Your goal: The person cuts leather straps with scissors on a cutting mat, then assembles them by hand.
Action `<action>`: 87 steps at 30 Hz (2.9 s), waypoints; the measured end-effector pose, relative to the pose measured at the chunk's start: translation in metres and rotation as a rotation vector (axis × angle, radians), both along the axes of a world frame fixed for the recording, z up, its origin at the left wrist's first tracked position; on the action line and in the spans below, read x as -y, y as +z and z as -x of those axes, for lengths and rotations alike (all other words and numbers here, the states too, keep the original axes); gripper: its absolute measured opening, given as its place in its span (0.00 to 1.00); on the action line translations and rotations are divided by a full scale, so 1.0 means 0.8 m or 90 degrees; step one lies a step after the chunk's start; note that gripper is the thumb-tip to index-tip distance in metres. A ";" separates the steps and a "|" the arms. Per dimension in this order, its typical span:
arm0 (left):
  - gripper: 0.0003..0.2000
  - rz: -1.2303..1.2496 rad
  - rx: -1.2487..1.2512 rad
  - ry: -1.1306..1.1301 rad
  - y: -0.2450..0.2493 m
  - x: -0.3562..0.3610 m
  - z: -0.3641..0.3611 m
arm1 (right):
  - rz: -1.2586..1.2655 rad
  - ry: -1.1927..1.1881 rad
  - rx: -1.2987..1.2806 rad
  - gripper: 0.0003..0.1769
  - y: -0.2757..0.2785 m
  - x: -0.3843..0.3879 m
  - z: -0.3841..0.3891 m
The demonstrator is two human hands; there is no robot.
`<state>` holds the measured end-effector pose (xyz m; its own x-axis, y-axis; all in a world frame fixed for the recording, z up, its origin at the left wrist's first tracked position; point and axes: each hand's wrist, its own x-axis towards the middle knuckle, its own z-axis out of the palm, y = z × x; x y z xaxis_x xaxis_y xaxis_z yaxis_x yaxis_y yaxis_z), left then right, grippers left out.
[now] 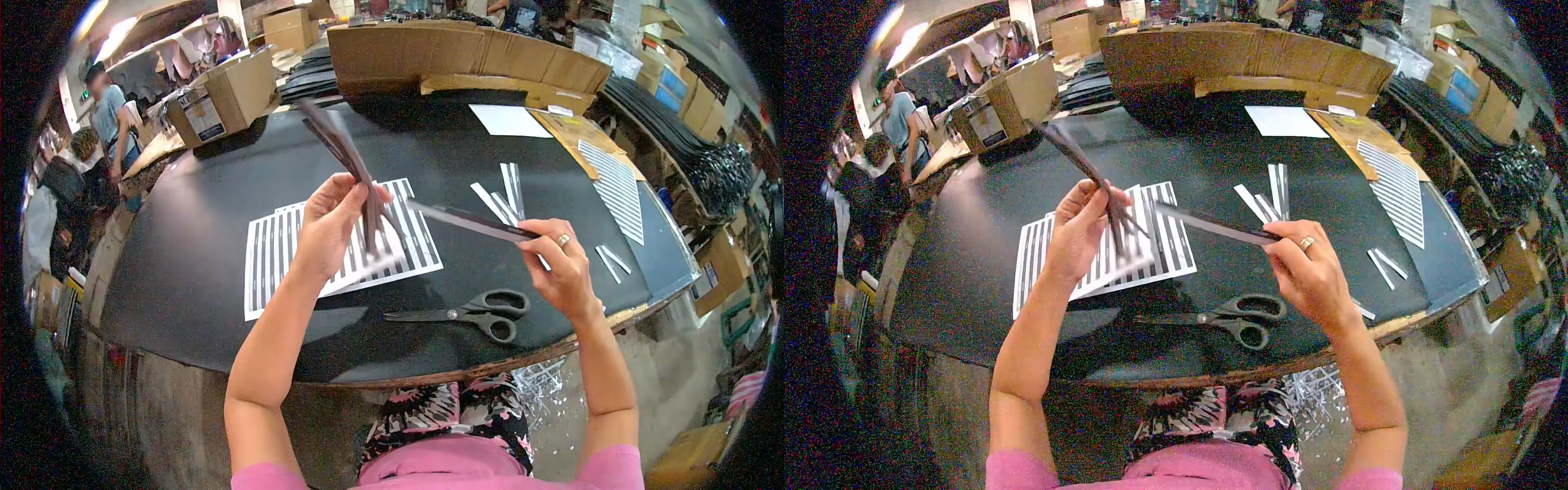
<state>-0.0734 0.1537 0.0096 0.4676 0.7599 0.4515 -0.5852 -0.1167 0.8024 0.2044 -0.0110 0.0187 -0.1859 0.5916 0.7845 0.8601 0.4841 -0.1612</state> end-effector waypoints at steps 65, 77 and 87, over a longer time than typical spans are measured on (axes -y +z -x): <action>0.13 -0.466 -0.613 0.145 -0.055 0.073 -0.057 | 0.404 0.056 -0.668 0.21 -0.063 -0.028 -0.003; 0.13 -0.486 -0.581 0.210 -0.063 0.082 -0.056 | 0.428 0.170 -0.929 0.23 -0.066 -0.032 0.033; 0.11 -0.507 -0.523 0.237 -0.075 0.082 -0.057 | 0.506 0.215 -0.868 0.27 -0.054 -0.033 0.057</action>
<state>-0.0278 0.0880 -0.0503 0.6466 0.5528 0.5257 0.2419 -0.8021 0.5459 0.1591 0.0155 -0.0249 0.1590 0.9873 -0.0037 -0.2498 0.0366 -0.9676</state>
